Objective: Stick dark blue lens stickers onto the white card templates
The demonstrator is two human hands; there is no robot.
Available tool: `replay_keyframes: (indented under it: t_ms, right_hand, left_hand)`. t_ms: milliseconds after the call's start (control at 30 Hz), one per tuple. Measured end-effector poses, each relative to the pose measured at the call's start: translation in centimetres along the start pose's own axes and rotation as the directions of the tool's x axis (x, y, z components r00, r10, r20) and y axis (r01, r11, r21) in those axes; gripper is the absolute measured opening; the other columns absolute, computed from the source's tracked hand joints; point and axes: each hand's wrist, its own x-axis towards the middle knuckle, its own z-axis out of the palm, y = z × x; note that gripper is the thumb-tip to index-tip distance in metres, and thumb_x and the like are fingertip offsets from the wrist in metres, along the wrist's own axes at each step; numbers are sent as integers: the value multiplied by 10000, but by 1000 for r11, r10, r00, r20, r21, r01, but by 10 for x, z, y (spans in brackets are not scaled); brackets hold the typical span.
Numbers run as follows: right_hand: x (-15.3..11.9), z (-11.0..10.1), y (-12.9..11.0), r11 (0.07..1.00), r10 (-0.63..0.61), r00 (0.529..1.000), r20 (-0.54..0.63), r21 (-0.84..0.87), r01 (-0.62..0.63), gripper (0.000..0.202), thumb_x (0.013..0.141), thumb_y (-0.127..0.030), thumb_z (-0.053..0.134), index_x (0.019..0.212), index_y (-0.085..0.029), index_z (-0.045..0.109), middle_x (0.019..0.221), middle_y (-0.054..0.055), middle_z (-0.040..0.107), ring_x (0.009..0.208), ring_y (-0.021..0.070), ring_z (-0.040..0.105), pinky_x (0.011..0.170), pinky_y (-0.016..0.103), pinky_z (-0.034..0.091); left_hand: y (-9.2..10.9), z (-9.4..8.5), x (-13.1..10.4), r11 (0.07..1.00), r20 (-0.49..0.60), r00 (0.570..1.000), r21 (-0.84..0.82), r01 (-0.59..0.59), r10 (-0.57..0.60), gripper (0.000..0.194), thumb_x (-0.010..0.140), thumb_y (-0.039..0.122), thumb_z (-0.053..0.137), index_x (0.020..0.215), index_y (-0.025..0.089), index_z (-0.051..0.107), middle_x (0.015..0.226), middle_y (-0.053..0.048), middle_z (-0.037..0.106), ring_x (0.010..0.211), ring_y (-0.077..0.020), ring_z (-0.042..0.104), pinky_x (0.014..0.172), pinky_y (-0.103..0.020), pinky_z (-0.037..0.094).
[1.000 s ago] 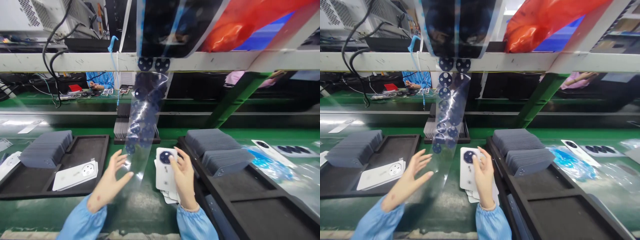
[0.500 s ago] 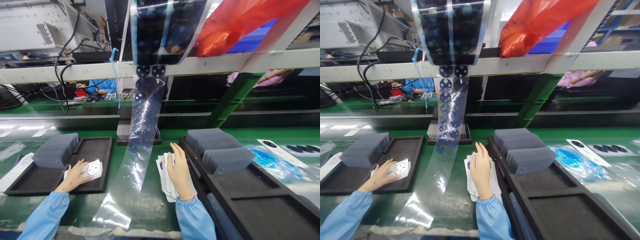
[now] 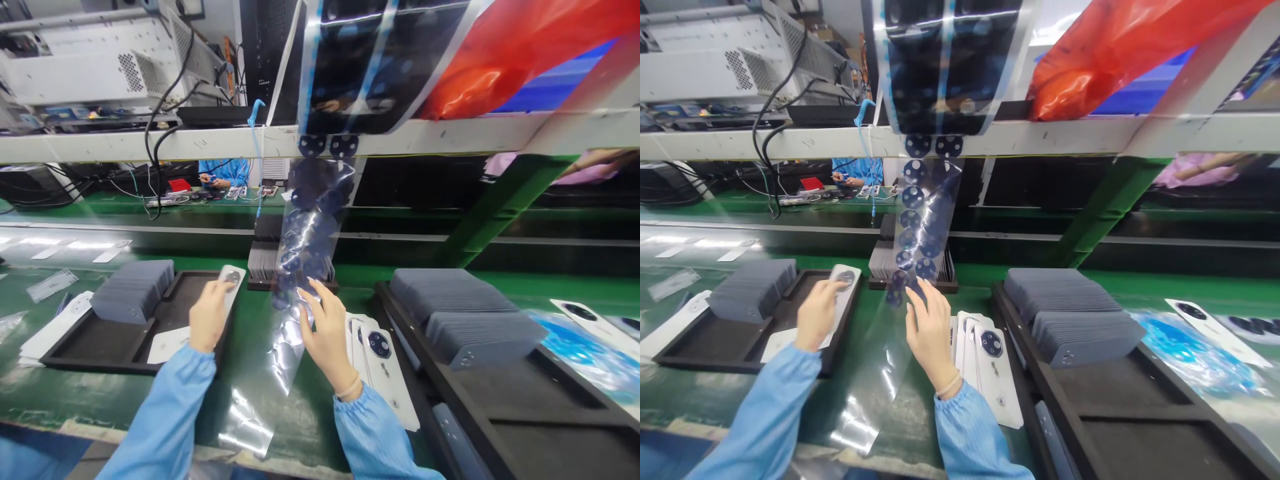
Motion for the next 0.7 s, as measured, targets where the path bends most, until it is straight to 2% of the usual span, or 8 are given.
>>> replay_keyframes:
  t_ms: [33,100,200,300,400,500,633,700]
  right_hand:
    - [-1,4,0,1000,-24,1000,2,0,24,333,941,-154,445,1246,-225,556,1342,123,530,1274,281,468,1007,509,419]
    - [-3,11,2,999,-52,999,-4,1,52,332,937,-138,439,1232,-229,564,1318,117,553,1262,275,482,1002,508,420]
    - [-8,17,7,999,-49,998,-30,-2,48,316,934,-126,442,1204,-223,575,1289,116,575,1242,269,502,991,499,428]
    - [-13,19,10,999,-32,999,-29,-23,31,314,939,-149,456,1225,-222,562,1281,114,585,1248,270,501,1002,501,418]
    - [-13,18,10,996,-34,998,52,-78,38,354,945,-226,509,1298,-204,515,1349,128,548,1305,287,448,1066,528,343]
    - [-11,17,7,989,-32,990,136,-139,51,462,937,-310,567,1370,-189,458,1439,140,468,1363,309,375,1112,545,251]
    - [-11,15,4,981,-11,994,109,-191,32,407,946,-291,568,1343,-270,487,1417,99,506,1318,301,440,1126,592,117]
    - [-11,15,3,980,-20,998,64,-196,32,296,946,-257,567,1241,-280,558,1322,89,589,1223,280,530,1117,588,129]
  left_hand:
    - [11,14,3,998,64,998,51,-23,20,367,900,124,356,1099,221,649,1237,-97,626,1032,-265,615,854,-365,465]
    - [27,39,9,998,167,985,51,-39,30,435,860,37,328,1099,194,657,1224,-122,625,1041,-272,604,843,-369,454]
    - [35,61,17,999,245,969,-29,-38,44,366,860,60,375,1016,203,673,1102,-93,667,1003,-249,621,790,-330,465]
    - [33,65,18,991,302,949,-128,-49,86,218,910,226,454,928,229,671,1016,-34,686,937,-210,643,771,-289,474]
    - [32,62,12,927,272,957,-374,8,101,211,896,356,525,827,208,660,907,-22,677,876,-191,637,802,-272,466]
    - [38,60,2,777,225,971,-624,85,75,241,873,383,571,762,187,657,832,-28,642,811,-186,608,782,-273,460]
    - [49,62,-12,707,207,968,-706,46,144,210,894,341,566,790,191,670,860,-45,638,870,-195,597,827,-290,448]
    - [51,64,-17,689,208,964,-724,39,164,204,910,326,547,821,194,675,883,-49,641,880,-192,600,832,-290,448]
